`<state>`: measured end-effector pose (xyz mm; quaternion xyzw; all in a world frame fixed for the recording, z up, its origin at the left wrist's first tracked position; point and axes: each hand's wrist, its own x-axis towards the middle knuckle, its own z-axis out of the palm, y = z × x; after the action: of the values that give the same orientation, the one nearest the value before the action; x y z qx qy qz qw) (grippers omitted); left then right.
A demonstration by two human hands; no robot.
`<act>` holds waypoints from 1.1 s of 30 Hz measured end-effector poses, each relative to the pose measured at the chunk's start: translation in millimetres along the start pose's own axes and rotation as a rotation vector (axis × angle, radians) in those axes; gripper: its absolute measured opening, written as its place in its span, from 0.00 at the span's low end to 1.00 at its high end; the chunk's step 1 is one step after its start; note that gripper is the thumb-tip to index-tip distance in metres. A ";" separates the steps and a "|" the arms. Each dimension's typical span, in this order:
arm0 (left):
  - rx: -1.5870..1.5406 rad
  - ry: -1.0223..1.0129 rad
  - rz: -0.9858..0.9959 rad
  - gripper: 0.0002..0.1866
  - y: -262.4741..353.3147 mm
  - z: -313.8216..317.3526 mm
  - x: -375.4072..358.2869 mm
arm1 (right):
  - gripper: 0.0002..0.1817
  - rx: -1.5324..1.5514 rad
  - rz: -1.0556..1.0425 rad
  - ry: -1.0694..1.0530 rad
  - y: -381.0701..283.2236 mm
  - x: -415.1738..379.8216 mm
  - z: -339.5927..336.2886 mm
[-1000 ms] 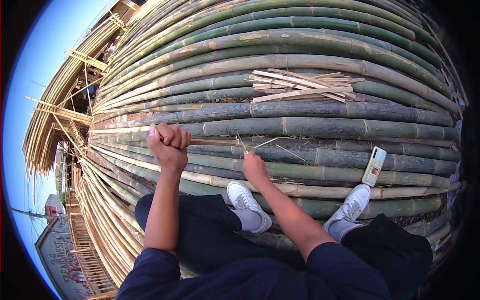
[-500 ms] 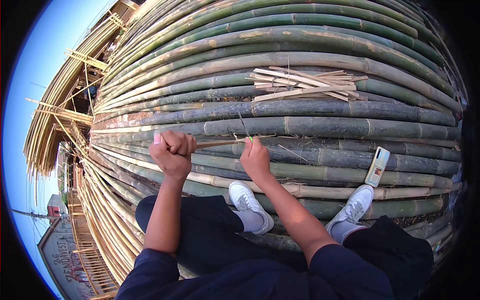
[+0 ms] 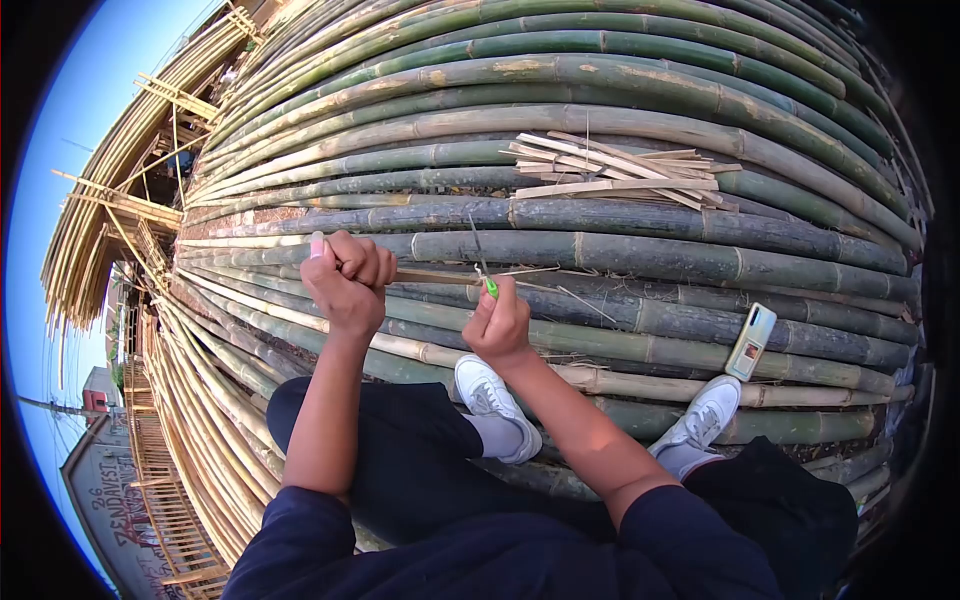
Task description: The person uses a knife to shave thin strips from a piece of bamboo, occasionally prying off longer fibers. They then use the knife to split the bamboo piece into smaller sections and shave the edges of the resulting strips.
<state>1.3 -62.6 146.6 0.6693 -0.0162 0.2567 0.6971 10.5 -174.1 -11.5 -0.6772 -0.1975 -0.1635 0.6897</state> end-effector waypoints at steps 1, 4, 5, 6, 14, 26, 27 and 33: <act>0.017 0.003 0.017 0.23 -0.1 1.6 -1.7 | 0.10 -0.399 0.542 -0.578 23.2 -6.0 11.6; -0.005 -0.102 0.005 0.24 -1.6 6.3 -12.6 | 0.12 -0.478 0.569 -0.648 62.1 -30.8 11.0; 0.013 -0.165 0.014 0.24 -3.6 7.4 -13.4 | 0.13 -0.447 0.586 -0.579 64.4 -26.1 17.4; -0.007 -0.129 0.019 0.24 -6.1 6.6 -13.9 | 0.13 -0.411 0.628 -0.528 42.5 -20.5 15.7; 0.021 0.016 0.011 0.21 -1.1 4.1 -1.2 | 0.16 -0.157 0.390 -0.241 -4.5 13.7 -11.4; -0.050 -0.009 0.012 0.23 -4.8 1.9 -1.0 | 0.17 0.067 0.330 -0.092 -48.9 43.3 -35.7; -0.047 -0.007 0.012 0.23 -3.8 2.6 -1.9 | 0.17 0.070 0.330 -0.095 -9.8 17.2 -14.5; -0.003 -0.143 0.056 0.25 -10.0 7.4 -11.5 | 0.18 -0.373 0.563 -0.484 69.1 -47.7 21.8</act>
<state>-2.5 -73.2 133.9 0.6842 -0.0853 0.2276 0.6876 2.0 -152.2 -95.1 -0.8371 -0.1282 0.1625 0.5064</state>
